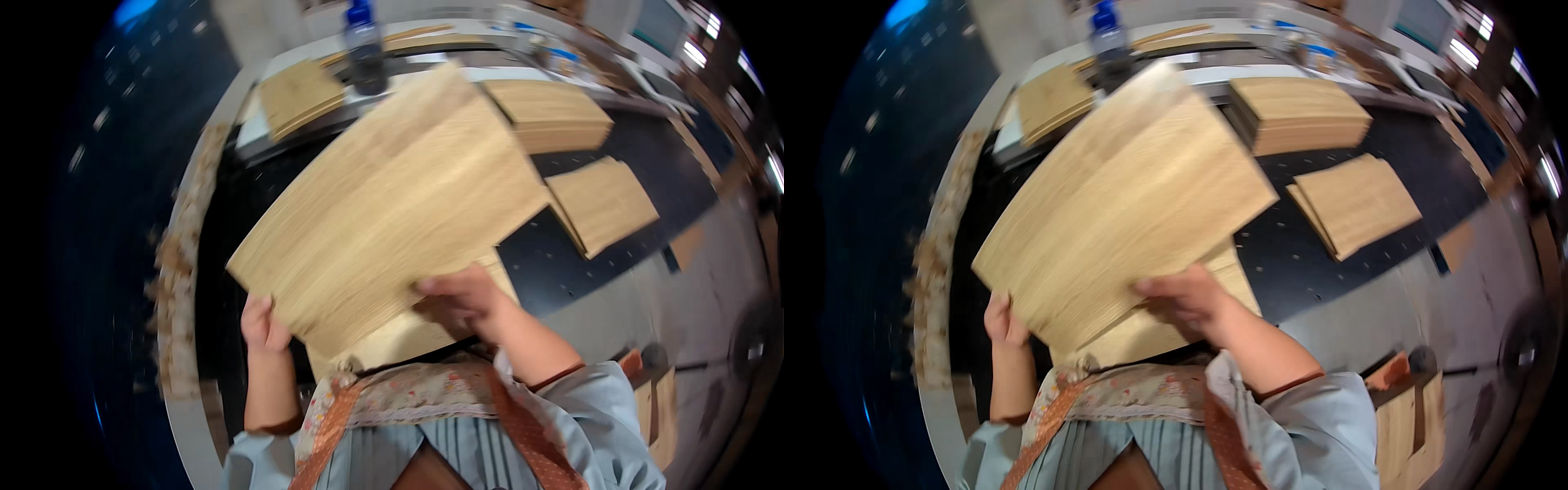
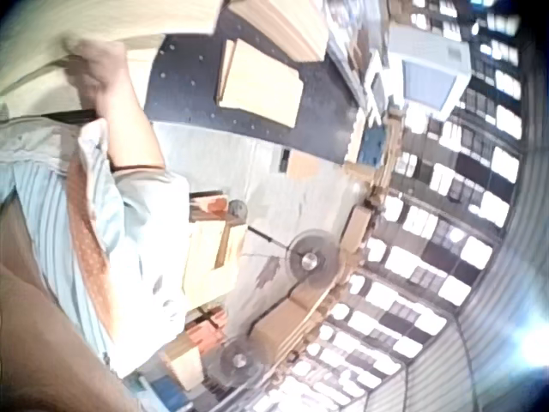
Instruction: The person picks up wood panels from a floor stack and organizes them into multiple stacks on a work table.
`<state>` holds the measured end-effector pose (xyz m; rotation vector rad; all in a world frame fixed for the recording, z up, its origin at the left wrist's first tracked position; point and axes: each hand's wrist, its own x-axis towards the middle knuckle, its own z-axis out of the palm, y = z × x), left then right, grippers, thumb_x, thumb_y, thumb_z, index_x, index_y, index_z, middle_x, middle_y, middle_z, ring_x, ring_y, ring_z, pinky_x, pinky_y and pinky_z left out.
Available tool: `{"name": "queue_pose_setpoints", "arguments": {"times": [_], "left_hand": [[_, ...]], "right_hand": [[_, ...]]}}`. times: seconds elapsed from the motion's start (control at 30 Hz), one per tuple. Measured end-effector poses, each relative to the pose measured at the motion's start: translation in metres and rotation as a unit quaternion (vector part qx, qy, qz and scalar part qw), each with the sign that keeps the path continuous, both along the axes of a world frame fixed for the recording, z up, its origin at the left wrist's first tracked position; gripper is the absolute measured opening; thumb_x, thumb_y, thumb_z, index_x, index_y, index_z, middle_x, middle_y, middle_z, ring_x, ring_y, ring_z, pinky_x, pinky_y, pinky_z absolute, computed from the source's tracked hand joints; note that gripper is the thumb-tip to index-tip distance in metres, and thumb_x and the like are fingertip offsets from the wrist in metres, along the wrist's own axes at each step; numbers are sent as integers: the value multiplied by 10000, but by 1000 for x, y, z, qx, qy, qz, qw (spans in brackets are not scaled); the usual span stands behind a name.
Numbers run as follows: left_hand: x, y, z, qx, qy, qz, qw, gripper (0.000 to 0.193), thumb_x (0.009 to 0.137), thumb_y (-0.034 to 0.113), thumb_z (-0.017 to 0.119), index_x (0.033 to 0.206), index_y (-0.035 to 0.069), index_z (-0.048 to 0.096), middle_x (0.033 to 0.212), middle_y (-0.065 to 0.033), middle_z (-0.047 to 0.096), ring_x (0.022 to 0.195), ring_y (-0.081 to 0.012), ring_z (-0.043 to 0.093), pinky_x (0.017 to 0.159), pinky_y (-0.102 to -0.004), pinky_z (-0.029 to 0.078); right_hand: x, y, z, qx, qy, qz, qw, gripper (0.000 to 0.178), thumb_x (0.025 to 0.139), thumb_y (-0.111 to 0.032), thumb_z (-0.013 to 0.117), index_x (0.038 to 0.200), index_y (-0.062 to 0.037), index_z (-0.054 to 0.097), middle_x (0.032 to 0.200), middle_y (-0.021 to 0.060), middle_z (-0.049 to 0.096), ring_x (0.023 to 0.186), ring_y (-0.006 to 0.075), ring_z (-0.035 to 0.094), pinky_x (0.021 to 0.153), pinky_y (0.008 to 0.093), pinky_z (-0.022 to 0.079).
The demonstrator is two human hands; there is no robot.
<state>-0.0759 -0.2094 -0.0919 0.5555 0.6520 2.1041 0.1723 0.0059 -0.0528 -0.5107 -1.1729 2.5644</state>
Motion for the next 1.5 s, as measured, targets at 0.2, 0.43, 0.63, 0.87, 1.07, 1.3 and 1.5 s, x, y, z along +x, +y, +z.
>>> {"name": "queue_pose_setpoints", "arguments": {"times": [0.2, 0.43, 0.63, 0.87, 1.07, 1.3, 1.5], "left_hand": [[23, 24, 40, 148, -59, -78, 984, 693, 906, 508, 422, 1352, -8, 303, 1382, -204, 374, 1281, -329, 361, 1056, -474, 278], [36, 26, 65, 147, 2, -96, 985, 824, 879, 624, 347, 1399, -4, 226, 1409, -191, 344, 1306, -312, 333, 1070, -462, 260], [40, 31, 81, 147, 23, -54, 987, 857, 880, 647, 297, 1413, -14, 181, 1447, -178, 276, 1332, -288, 289, 1086, -440, 234], [39, 28, 80, 129, 71, 8, 989, 856, 887, 646, 268, 1420, -18, 169, 1483, -173, 193, 1379, -266, 168, 1103, -421, 176], [46, 19, 92, 49, 182, 90, 978, 819, 902, 601, 285, 1424, -19, 166, 1493, -174, 168, 1389, -270, 145, 1108, -425, 149], [78, 40, 98, -129, 559, 116, 811, 774, 829, 235, 593, 1443, 35, 168, 1489, -158, 201, 1393, -258, 132, 1108, -447, 91], [105, 99, 88, -8, 381, 11, 925, 1041, 733, 296, 750, 1454, 53, 39, 1493, -164, 139, 1384, -283, 120, 1094, -397, 200]], "right_hand": [[-1, 17, -40, -82, 185, -80, 976, 628, 680, 34, 611, 1272, 15, 400, 1177, 181, 545, 1052, 325, 558, 865, 461, 483], [1, 22, -34, -74, 232, -45, 969, 629, 701, 45, 617, 1289, -4, 398, 1240, 158, 508, 1135, 330, 512, 945, 466, 437], [3, 37, -43, -24, 238, -67, 969, 632, 721, 5, 640, 1303, -13, 393, 1271, 147, 500, 1178, 326, 484, 989, 501, 399], [3, 32, -24, -44, 226, -62, 971, 585, 759, -13, 605, 1303, -1, 389, 1277, 176, 491, 1180, 358, 478, 979, 542, 399], [5, 36, -26, -44, 231, -49, 971, 518, 783, -10, 574, 1274, 19, 414, 1242, 195, 516, 1154, 368, 499, 957, 550, 421], [-10, 10, 6, 108, 155, -191, 963, 438, 778, -3, 585, 1200, 19, 471, 1081, 162, 588, 980, 312, 603, 762, 448, 550], [-44, -12, 67, 604, 199, -207, 744, 388, 816, 18, 576, 1200, 9, 523, 1144, 106, 588, 1025, 202, 574, 889, 300, 451]]}}
